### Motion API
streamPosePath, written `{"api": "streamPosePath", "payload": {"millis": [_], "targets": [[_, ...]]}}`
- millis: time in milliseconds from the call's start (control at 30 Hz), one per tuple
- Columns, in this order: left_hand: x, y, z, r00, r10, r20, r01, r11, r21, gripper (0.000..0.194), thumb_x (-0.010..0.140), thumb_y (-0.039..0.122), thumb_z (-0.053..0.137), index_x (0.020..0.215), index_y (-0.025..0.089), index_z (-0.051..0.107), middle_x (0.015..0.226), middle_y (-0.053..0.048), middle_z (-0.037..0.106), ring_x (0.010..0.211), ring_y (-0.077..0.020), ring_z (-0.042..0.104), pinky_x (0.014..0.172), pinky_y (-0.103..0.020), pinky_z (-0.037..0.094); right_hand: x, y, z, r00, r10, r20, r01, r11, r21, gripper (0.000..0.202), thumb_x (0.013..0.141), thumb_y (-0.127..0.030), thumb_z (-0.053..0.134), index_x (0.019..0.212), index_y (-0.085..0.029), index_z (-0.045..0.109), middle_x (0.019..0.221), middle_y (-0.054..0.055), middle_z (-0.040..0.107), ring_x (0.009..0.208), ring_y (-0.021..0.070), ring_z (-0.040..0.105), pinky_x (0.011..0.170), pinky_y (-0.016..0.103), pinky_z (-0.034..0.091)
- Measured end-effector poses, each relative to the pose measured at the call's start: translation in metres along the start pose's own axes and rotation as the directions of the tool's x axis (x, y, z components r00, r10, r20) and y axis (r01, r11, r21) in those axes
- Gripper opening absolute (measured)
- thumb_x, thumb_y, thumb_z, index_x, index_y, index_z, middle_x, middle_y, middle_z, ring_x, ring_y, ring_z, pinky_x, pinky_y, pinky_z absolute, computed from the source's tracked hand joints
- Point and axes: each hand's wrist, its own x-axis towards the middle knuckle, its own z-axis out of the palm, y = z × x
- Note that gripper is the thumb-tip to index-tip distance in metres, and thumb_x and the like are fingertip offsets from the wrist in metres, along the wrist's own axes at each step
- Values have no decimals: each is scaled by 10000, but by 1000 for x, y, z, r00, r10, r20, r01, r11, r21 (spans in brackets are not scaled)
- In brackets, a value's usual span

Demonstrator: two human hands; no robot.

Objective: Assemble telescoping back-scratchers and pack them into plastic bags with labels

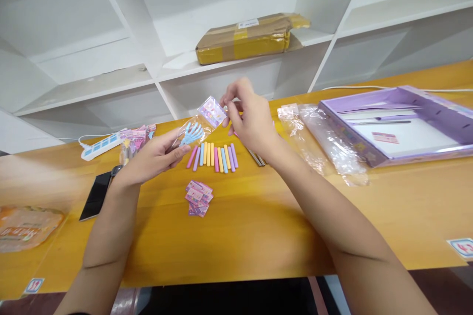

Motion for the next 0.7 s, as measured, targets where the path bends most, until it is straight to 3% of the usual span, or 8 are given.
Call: {"api": "streamPosePath", "payload": {"millis": [133,367,567,700], "targets": [[0,-2,-4,1000,-27,13,26,999,20,231,1110,411,583,1182,216,683,726,47,549,614,-102,485,558,-233,361,5,-2,-10,997,44,65,-49,995,84,116,1059,-342,594,1068,-238,644,1060,55,670,718,126,638,573,280,520],[-3,-1,-7,999,-20,50,18,999,42,355,1105,412,577,1387,228,686,788,39,574,648,-106,476,581,-226,393,8,-7,-19,939,151,308,-199,971,131,258,1030,-448,714,1080,-195,709,780,-3,603,614,97,509,548,257,401],[-8,2,-12,996,-11,87,1,993,120,351,1093,395,585,1382,247,717,786,35,619,648,-108,512,603,-227,426,11,7,-13,911,82,404,-198,946,256,356,1026,-555,735,1095,-206,728,670,-57,458,578,84,377,544,244,329],[-11,-1,-17,994,13,107,-26,993,119,390,1094,417,594,1441,268,691,810,32,644,654,-106,524,617,-217,454,12,14,-11,884,66,462,-266,885,382,459,955,-630,804,916,-193,670,657,-60,440,579,76,337,538,240,285]]}}
